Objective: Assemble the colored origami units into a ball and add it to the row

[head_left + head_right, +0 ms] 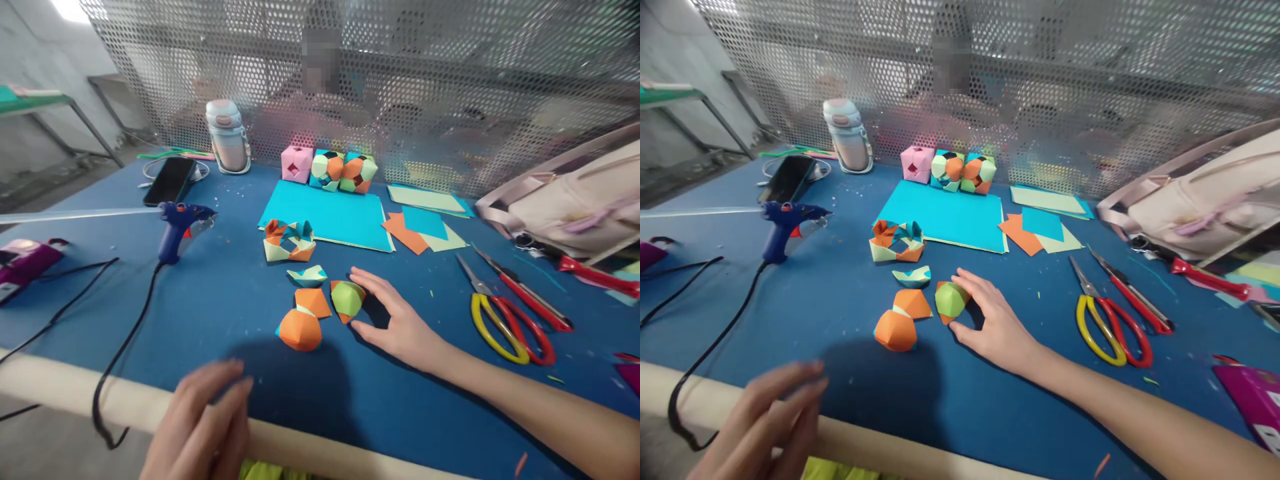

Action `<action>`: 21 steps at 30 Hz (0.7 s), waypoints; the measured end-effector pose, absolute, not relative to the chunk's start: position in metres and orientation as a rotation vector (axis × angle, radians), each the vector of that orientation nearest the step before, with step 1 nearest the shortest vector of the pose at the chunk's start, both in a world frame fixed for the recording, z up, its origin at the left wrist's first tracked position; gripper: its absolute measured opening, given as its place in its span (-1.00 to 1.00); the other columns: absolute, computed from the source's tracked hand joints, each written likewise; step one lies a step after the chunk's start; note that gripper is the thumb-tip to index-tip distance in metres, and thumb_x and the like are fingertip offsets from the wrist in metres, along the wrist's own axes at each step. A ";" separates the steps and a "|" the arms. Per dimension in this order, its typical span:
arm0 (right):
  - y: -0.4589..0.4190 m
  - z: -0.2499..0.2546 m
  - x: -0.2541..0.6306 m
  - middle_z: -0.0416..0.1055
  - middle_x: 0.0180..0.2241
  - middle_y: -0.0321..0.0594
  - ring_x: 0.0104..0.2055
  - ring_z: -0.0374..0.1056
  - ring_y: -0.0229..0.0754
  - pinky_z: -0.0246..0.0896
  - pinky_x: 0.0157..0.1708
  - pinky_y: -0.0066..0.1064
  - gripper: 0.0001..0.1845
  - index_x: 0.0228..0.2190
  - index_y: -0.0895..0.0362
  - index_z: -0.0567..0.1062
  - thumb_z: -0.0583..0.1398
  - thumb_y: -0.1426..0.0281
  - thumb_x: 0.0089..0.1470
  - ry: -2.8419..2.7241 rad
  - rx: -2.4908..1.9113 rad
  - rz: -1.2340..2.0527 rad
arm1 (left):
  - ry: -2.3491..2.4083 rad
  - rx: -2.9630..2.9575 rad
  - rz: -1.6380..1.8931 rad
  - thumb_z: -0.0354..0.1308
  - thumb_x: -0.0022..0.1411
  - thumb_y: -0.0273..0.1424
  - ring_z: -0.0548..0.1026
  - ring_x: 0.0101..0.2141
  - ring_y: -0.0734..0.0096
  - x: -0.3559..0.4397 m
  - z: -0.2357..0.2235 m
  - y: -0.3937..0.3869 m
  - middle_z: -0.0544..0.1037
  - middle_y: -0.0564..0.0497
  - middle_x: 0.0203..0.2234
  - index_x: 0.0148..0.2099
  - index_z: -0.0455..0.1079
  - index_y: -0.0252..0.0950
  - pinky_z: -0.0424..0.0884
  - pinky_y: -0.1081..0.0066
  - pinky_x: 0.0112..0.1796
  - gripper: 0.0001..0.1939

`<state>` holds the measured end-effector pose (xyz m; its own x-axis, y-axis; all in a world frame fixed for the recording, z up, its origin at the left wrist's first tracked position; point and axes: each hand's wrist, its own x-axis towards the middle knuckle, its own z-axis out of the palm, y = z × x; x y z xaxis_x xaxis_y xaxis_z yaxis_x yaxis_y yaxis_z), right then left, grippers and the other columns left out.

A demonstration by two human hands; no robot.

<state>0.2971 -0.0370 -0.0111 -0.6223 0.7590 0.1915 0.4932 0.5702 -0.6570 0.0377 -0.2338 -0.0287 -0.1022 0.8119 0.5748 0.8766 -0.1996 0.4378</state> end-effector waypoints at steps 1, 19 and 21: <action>-0.036 -0.009 0.296 0.13 0.27 -0.10 0.30 0.04 0.07 0.01 0.22 0.06 -0.37 0.15 -0.02 0.27 0.23 0.36 0.02 -2.389 -1.011 0.758 | -1.848 -2.102 -1.182 0.09 0.23 -0.52 0.51 -0.15 0.17 0.041 -0.015 -0.205 0.53 -0.09 -0.13 -0.01 0.40 -0.13 0.47 0.16 -0.12 -0.70; 0.013 0.033 0.282 0.46 -0.09 -0.16 -0.08 0.40 -0.06 0.36 -0.06 -0.19 -0.63 -0.07 0.03 0.48 0.24 0.37 0.04 -2.622 -0.841 0.940 | -2.352 -2.922 -1.258 0.05 0.10 -0.44 0.34 -0.45 0.43 0.042 0.047 -0.049 0.43 0.08 -0.52 -0.44 0.41 -0.30 0.26 0.42 -0.37 -0.86; 0.019 0.038 0.282 0.46 -0.08 -0.18 -0.11 0.43 -0.08 0.39 -0.11 -0.21 -0.62 -0.08 0.04 0.48 0.26 0.32 0.01 -2.453 -0.963 1.149 | -2.538 -2.928 -1.613 0.07 0.05 -0.43 0.34 -0.45 0.45 0.044 0.050 -0.048 0.43 0.09 -0.53 -0.44 0.42 -0.31 0.27 0.43 -0.35 -0.88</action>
<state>0.2822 0.0187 0.0380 -0.7443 0.6667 -0.0382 0.4561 0.4657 -0.7583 0.0436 -0.0481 0.0498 0.2340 0.9640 -0.1262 0.2953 0.0532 0.9539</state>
